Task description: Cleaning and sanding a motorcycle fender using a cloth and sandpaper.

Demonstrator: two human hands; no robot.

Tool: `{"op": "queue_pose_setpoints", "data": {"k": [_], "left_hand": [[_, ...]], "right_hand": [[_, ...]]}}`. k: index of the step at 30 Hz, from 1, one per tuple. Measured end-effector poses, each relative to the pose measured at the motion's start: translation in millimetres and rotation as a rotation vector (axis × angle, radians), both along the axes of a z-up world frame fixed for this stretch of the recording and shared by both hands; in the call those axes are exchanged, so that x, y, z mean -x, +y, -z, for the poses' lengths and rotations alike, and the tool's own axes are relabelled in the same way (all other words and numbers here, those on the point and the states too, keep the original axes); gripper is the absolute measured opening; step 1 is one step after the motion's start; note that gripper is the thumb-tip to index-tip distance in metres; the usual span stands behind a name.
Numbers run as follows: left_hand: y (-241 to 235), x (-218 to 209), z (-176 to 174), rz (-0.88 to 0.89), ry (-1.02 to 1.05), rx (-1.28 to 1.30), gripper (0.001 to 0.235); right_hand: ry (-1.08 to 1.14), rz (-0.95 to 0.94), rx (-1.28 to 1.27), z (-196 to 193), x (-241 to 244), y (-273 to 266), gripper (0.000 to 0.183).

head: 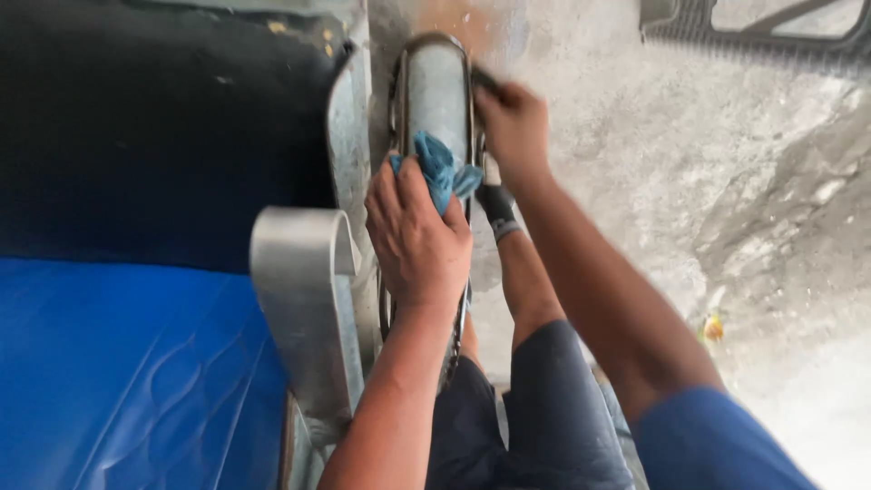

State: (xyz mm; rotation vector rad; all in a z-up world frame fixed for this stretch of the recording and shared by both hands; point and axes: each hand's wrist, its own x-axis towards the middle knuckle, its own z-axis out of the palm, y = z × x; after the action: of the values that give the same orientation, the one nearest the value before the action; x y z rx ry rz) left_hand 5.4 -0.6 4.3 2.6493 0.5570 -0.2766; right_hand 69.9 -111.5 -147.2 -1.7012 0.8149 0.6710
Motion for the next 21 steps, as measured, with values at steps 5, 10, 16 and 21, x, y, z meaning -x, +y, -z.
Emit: {"op": "queue_pose_setpoints", "data": {"k": [5,10,16,21], "left_hand": [[-2.1,1.1,-5.8,0.010,0.053,0.017,0.048],[-3.0,2.6,0.2,0.007,0.012,-0.002,0.047],[-1.8,-1.6,-5.3,0.005,0.046,0.019,0.051],[-2.0,3.0,2.3,-0.008,0.002,0.002,0.045]], "right_hand": [[-0.198,0.016,-0.165,36.0,27.4,-15.6,0.011],[-0.209,-0.002,-0.089,75.9,3.1,-5.9,0.012],[-0.217,-0.012,-0.104,9.4,39.8,-16.4,0.015],[-0.200,-0.031,-0.078,94.7,-4.2,-7.2,0.015]]}}
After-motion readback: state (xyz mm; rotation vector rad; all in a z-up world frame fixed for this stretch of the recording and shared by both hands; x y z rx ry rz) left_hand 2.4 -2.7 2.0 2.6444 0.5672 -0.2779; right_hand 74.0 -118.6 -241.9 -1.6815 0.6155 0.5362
